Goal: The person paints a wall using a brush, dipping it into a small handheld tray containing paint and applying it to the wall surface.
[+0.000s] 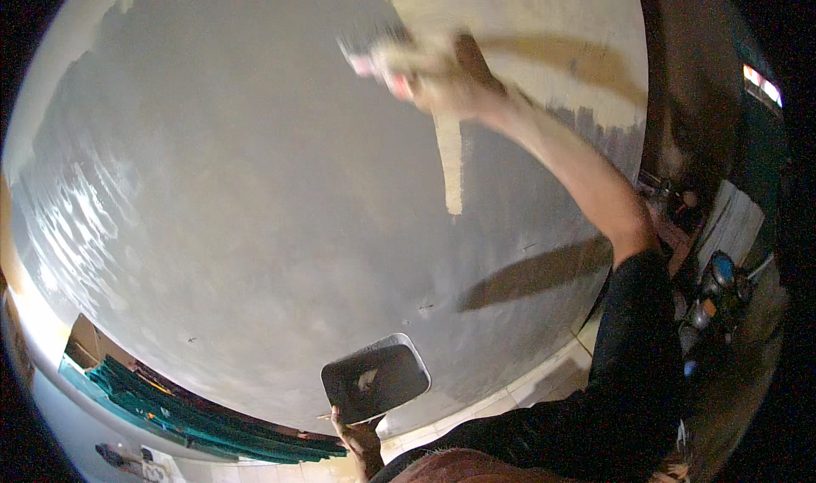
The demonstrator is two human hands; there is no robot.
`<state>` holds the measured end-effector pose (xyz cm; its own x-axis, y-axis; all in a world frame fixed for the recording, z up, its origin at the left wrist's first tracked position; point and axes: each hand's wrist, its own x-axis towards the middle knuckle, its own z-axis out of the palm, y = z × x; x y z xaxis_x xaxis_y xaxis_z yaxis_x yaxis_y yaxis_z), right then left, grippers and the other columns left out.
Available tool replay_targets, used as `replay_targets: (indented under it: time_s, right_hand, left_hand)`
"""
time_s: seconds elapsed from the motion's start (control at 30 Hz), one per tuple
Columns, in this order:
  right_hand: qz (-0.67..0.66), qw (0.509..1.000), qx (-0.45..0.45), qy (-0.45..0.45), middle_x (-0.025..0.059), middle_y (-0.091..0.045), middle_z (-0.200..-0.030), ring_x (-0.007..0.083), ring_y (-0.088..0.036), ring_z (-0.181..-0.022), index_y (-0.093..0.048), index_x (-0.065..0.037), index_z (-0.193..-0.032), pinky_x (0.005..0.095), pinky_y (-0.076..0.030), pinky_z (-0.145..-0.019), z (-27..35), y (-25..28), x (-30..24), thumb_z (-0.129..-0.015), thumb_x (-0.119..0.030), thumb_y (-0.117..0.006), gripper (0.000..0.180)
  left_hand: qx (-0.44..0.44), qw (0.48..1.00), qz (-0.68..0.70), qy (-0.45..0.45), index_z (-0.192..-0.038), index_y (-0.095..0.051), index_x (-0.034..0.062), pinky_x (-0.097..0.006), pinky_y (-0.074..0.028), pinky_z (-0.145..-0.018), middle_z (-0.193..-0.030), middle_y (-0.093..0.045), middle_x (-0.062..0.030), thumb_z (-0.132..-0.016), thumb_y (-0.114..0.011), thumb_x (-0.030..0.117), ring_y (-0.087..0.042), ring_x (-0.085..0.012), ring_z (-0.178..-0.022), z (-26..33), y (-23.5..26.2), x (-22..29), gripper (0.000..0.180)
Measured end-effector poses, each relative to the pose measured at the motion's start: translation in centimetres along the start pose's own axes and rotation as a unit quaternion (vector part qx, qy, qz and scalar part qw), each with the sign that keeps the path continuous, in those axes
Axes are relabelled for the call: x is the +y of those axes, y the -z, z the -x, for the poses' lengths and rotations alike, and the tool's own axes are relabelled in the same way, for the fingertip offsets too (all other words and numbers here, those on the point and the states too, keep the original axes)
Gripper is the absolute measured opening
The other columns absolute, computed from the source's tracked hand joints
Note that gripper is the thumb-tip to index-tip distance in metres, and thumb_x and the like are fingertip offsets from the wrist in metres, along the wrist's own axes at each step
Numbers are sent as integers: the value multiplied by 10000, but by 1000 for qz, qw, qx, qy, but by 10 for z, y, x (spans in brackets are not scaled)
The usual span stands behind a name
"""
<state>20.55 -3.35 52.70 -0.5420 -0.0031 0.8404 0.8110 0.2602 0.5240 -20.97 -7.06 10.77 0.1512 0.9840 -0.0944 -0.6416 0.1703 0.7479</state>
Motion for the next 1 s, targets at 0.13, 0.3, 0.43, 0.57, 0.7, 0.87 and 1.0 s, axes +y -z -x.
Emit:
replay_targets:
  time_s: [0.13,0.3,0.43,0.57,0.7,0.87,1.0]
  right_hand:
    - [-144,982,-106,-65,43,-607,-614,146,-616,-582,-681,-139,-849,318,-515,-595,20,15,-14,-804,-220,-722,101]
    - [-66,998,7,-7,79,-628,-676,176,-610,-600,-666,-121,-931,343,-492,-598,-104,19,89,-788,-392,-758,320]
    - [94,980,135,-115,147,-663,-643,238,-619,-517,-678,-19,-663,414,-419,-448,-226,50,151,-842,-393,-678,415]
    - [68,972,208,-91,111,-670,-640,217,-596,-501,-681,-24,-643,394,-414,-452,-241,49,137,-870,-324,-673,376]
    - [56,988,113,-86,104,-679,-669,183,-599,-533,-684,-9,-703,354,-425,-478,-178,-13,94,-922,-271,-621,347]
    - [20,999,-4,42,82,-624,-730,228,-621,-632,-663,-102,-976,348,-498,-560,10,-24,10,-801,-225,-731,224]
    - [-176,967,-93,-162,138,-724,-911,242,-714,-794,-688,33,-955,329,-576,-672,113,7,-109,-798,-31,-749,181]
  left_hand:
    - [-17,997,-64,-37,-1371,-479,138,-562,-500,-892,-1333,-543,-140,-901,-423,564,-558,-354,-1171,7,-7,8,637]
    - [-10,996,-76,-42,-1369,-473,129,-571,-501,-886,-1327,-545,-149,-889,-440,578,-555,-358,-1173,9,-25,16,658]
    - [11,998,-52,-34,-1366,-474,131,-571,-507,-871,-1329,-540,-145,-889,-437,575,-554,-357,-1172,-5,-17,0,653]
    - [50,997,-36,-56,-1368,-474,137,-571,-510,-866,-1332,-536,-138,-889,-434,575,-552,-352,-1172,2,-8,2,650]
    - [68,995,-52,-48,-1359,-483,151,-538,-517,-825,-1336,-531,-115,-858,-464,617,-560,-329,-1141,9,7,4,685]
    - [51,995,-43,-72,-1374,-472,137,-464,-503,-874,-1349,-526,-94,-897,-486,564,-535,-274,-1187,-2,7,-14,641]
    - [19,1000,-11,-10,-1342,-503,55,-433,-438,-973,-1313,-558,-100,-963,-444,485,-543,-257,-1177,-20,16,-20,576]
